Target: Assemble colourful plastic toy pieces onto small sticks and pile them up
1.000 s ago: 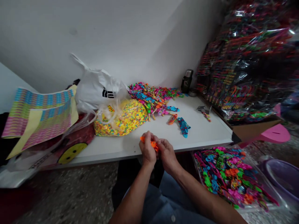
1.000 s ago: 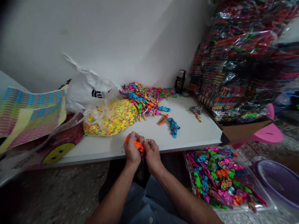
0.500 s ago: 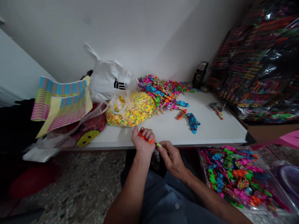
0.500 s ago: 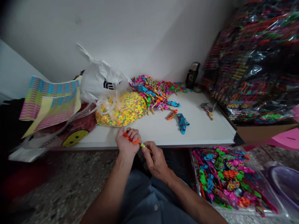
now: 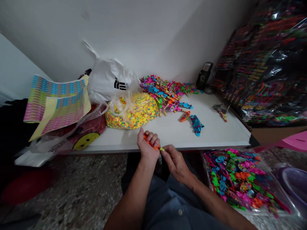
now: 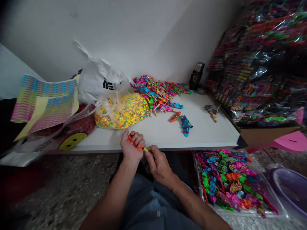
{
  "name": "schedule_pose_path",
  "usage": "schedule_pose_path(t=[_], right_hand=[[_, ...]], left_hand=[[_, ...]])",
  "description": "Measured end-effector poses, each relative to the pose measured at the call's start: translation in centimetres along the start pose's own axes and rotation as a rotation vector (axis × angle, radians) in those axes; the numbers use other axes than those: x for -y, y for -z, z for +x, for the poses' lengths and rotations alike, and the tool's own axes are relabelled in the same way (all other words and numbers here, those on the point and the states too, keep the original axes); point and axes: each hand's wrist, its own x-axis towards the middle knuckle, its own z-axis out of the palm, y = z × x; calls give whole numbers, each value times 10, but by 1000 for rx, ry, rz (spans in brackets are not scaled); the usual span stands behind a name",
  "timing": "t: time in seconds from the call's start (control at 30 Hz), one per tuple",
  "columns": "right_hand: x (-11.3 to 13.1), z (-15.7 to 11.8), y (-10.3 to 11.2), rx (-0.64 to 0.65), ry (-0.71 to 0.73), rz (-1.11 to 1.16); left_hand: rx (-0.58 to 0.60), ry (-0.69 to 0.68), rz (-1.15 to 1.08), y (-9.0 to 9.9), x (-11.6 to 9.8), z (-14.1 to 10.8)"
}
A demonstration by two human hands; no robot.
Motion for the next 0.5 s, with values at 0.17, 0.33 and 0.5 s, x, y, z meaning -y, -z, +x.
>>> schedule_pose_path(t=[0.17,0.33,0.5], right_hand=[[-5,-5,-4,-13,21,-37],[-14,-8,-6,-24,55,-85],[-14,-6,-6,-51,41,-100]], left_hand=[[5,-55,116,1,9,-2],[-1,-3,115,8,15,2],[17,26,111,11,17,6]])
